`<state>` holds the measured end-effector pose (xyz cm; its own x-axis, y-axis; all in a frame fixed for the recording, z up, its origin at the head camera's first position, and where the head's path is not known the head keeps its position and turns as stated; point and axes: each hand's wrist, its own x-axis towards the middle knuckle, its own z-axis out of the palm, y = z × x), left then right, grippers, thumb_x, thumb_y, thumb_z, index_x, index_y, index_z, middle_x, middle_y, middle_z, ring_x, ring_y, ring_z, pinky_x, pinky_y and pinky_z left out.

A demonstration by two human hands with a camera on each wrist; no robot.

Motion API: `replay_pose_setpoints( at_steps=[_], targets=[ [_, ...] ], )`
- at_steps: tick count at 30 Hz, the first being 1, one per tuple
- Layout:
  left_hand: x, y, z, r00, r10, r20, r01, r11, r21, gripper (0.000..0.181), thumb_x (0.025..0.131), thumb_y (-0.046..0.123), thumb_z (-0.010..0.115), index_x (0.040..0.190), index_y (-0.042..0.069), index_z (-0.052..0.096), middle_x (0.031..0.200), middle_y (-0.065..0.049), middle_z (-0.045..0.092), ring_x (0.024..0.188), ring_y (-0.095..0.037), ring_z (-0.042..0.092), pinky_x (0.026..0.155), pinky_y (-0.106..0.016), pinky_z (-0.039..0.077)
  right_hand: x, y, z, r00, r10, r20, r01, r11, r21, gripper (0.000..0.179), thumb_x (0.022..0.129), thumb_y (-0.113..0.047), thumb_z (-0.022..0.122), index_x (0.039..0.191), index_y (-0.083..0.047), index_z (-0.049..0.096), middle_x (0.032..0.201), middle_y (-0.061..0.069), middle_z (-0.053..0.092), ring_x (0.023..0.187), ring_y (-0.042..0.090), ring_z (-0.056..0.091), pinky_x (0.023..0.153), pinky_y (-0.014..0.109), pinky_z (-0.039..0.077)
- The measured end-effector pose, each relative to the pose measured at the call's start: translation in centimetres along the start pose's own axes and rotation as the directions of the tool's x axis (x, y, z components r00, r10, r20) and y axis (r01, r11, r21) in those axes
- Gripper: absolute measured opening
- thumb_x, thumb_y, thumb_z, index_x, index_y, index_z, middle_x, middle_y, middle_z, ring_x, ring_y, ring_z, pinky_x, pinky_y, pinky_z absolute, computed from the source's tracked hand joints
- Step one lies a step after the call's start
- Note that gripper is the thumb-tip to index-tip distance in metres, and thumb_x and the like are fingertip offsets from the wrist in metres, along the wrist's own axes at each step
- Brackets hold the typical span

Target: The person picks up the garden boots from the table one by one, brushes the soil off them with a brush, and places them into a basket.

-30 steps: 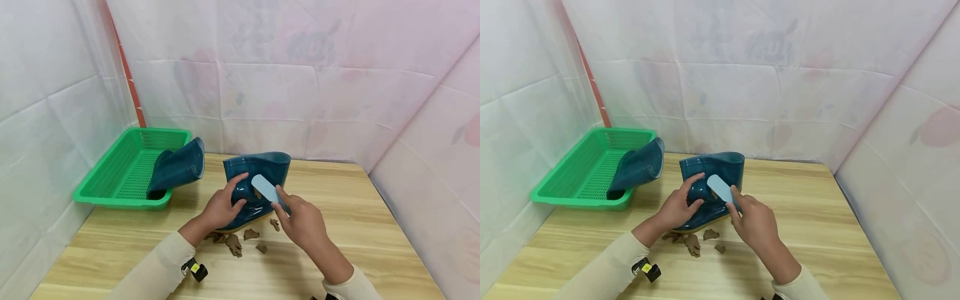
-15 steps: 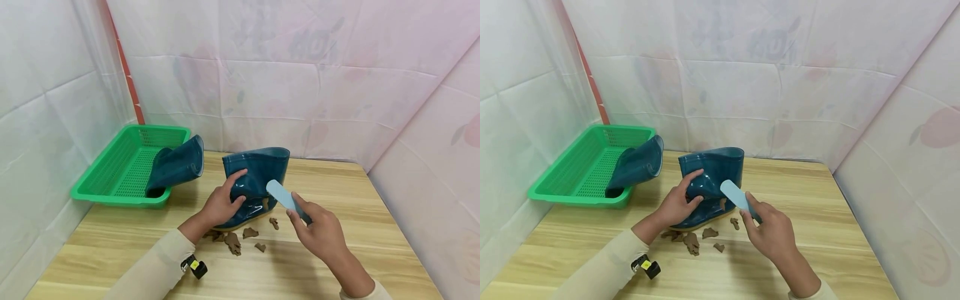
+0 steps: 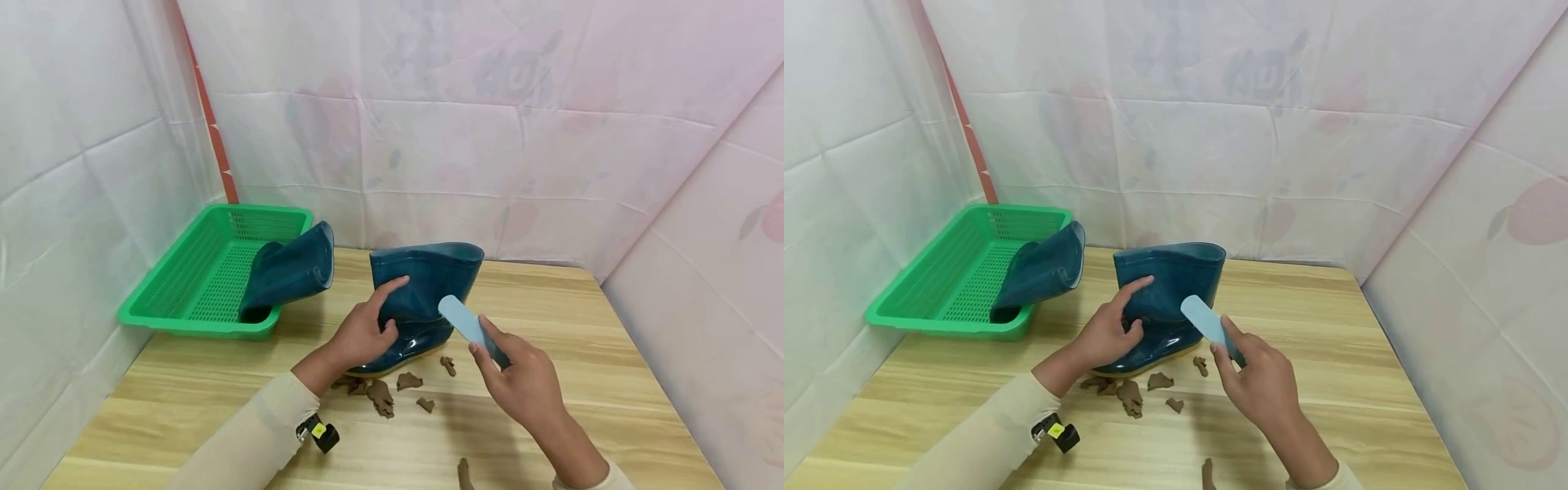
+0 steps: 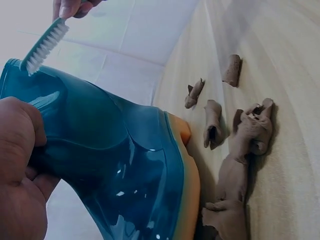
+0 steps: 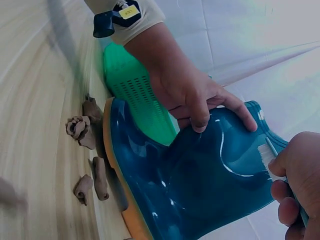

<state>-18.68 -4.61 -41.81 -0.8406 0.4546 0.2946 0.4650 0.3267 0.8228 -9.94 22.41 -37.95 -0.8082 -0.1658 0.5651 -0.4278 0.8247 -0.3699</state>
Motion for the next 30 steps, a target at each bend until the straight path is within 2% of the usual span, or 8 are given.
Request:
replay_pose_setpoints(
  at_steps=[4,11,14,19,23,26,27,30],
  targets=[
    [0.3,0.3,-0.1,1.0,0.021,-0.001,-0.021,1.0,0.017,0.081,0.101,-0.002,0.053,0.161,0.041,0.022,0.05,0.005,0.036,0.036,-0.01,0.029,0.043,-0.028,0.034,-0.4,0.1,0.2,1.0,0.013,0.006,-0.013,1.0,0.007,0.048,0.086,-0.011,0.082,0.132,-0.003,0.07,0.09,0.011,0.074,0.06,0.011,0.05,0.048,0.026,0.035],
    [1.0,0.3,-0.1,0.998,0.054,-0.029,-0.052,0.996,0.074,0.078,0.103,-0.004,0.051,0.162,0.039,0.022,0.051,0.005,0.034,0.039,-0.011,0.032,0.045,-0.028,0.035,-0.7,0.3,0.4,1.0,0.028,0.012,-0.028,1.0,0.006,0.048,0.087,-0.011,0.082,0.132,-0.003,0.069,0.099,0.017,0.075,0.07,0.019,0.066,0.052,0.033,0.046],
    [1.4,0.4,0.0,0.997,0.068,-0.045,-0.064,0.994,0.092,0.077,0.103,-0.006,0.05,0.162,0.036,0.024,0.051,0.005,0.034,0.04,-0.012,0.034,0.045,-0.028,0.034,-0.8,0.5,0.5,0.999,0.041,0.022,-0.041,0.999,0.005,0.048,0.087,-0.012,0.082,0.132,-0.002,0.069,0.1,0.017,0.075,0.069,0.018,0.064,0.052,0.032,0.044],
    [1.8,0.3,0.0,0.995,0.08,-0.058,-0.075,0.994,0.083,0.075,0.103,-0.006,0.049,0.162,0.034,0.026,0.051,0.006,0.033,0.039,-0.012,0.033,0.044,-0.029,0.034,-1.1,0.7,0.8,0.997,0.068,0.042,-0.069,0.998,0.003,0.047,0.089,-0.014,0.081,0.133,-0.003,0.069,0.097,0.015,0.075,0.062,0.012,0.051,0.049,0.026,0.033],
    [1.2,0.0,0.0,0.992,0.116,-0.049,-0.11,0.988,0.109,0.081,0.103,-0.003,0.05,0.165,0.035,0.014,0.052,0.006,0.032,0.04,-0.009,0.03,0.045,-0.028,0.033,-1.3,0.8,1.0,0.996,0.079,0.046,-0.08,0.997,0.006,0.046,0.089,-0.015,0.081,0.132,-0.004,0.069,0.093,0.011,0.075,0.059,0.009,0.046,0.047,0.025,0.03],
    [0.6,-0.5,0.2,0.977,0.211,-0.044,-0.198,0.959,0.204,0.095,0.101,-0.003,0.054,0.165,0.034,-0.006,0.055,0.002,0.035,0.043,-0.008,0.028,0.048,-0.027,0.03,-1.4,1.0,0.9,0.997,0.044,0.063,-0.046,0.999,0.029,0.045,0.089,-0.014,0.081,0.132,-0.004,0.07,0.088,0.005,0.074,0.058,0.007,0.046,0.047,0.024,0.031],
    [0.4,-0.7,0.3,0.967,0.249,-0.049,-0.231,0.944,0.235,0.101,0.1,-0.004,0.055,0.163,0.033,-0.014,0.061,-0.001,0.044,0.044,-0.008,0.028,0.048,-0.027,0.031,-1.5,1.3,0.8,0.997,0.018,0.078,-0.021,0.999,0.039,0.045,0.088,-0.013,0.081,0.131,-0.004,0.07,0.088,0.004,0.074,0.058,0.006,0.046,0.048,0.023,0.033],
    [0.1,-1.1,0.3,0.937,0.345,-0.05,-0.323,0.914,0.244,0.116,0.095,-0.01,0.059,0.157,0.03,-0.03,0.092,-0.013,0.065,0.059,-0.01,0.048,0.058,-0.027,0.041,-1.7,2.3,-0.2,0.984,-0.075,0.164,0.062,0.995,0.08,0.044,0.087,-0.013,0.082,0.13,-0.006,0.072,0.093,0.0,0.075,0.063,0.002,0.051,0.053,0.023,0.041]
  ],
)
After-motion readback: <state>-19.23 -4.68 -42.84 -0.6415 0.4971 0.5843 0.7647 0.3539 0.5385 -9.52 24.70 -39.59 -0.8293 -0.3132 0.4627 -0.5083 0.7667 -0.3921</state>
